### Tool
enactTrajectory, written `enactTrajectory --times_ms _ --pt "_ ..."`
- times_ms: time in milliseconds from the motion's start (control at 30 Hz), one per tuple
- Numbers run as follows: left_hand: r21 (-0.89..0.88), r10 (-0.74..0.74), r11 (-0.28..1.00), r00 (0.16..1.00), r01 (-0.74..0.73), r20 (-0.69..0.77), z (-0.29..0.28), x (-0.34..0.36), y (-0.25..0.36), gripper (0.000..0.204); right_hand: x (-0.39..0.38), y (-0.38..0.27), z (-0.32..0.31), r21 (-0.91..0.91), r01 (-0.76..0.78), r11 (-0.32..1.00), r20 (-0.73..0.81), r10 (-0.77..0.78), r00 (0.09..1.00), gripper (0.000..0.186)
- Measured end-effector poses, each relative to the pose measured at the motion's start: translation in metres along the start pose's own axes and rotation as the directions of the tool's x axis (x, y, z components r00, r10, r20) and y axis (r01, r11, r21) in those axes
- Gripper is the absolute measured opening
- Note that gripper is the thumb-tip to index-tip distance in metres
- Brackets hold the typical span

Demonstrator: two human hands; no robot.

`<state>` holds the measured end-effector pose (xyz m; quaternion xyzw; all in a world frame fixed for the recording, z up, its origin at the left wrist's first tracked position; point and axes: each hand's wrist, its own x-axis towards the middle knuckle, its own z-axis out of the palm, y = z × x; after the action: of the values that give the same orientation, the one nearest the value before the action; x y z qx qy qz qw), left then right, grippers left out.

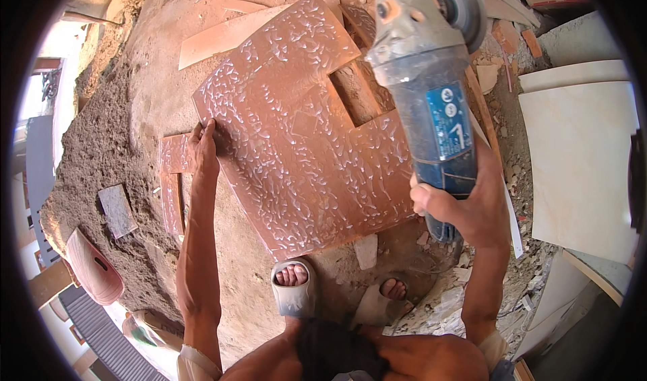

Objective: The person uses an angle grinder to cut a rectangular notch into a ceramic tile on a dusty floor. They hold the grinder with both hands, following markings on the tile, and later turn the tile over to continue the cut before breaking off the waste section.

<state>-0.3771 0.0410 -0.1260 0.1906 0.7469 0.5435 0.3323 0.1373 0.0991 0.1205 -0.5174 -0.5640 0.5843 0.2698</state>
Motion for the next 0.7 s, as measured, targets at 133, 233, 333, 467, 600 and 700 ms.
enactTrajectory --times_ms 133,233,333,467,600,700 --pt "0.077 0.074 0.994 0.991 -0.082 0.112 -0.010 0.008 -0.004 0.042 -0.036 -0.026 -0.020 0.118 -0.142 0.983 -0.070 0.151 0.986 0.056" --pt "0.222 0.166 0.957 0.981 -0.185 0.098 -0.025 0.006 -0.003 0.053 -0.055 -0.018 -0.019 0.205 -0.042 0.978 -0.128 0.069 0.989 0.054" --pt "0.556 0.437 0.779 0.888 -0.291 -0.147 -0.011 -0.014 0.013 0.055 -0.074 -0.016 -0.021 0.243 0.013 0.970 -0.128 0.019 0.992 0.054" --pt "-0.022 0.254 0.966 0.927 -0.258 0.277 0.095 -0.196 0.092 0.041 -0.102 -0.007 -0.018 0.215 -0.017 0.976 -0.170 0.054 0.984 0.051" --pt "-0.143 0.131 0.989 0.714 -0.044 0.688 0.125 -0.338 0.172 0.050 -0.121 0.008 0.022 0.252 -0.029 0.967 -0.168 0.073 0.983 0.051" --pt "-0.249 0.041 0.930 0.598 0.270 0.801 0.128 -0.366 0.166 0.060 -0.133 0.034 0.043 0.166 0.018 0.986 -0.128 0.003 0.992 0.054"
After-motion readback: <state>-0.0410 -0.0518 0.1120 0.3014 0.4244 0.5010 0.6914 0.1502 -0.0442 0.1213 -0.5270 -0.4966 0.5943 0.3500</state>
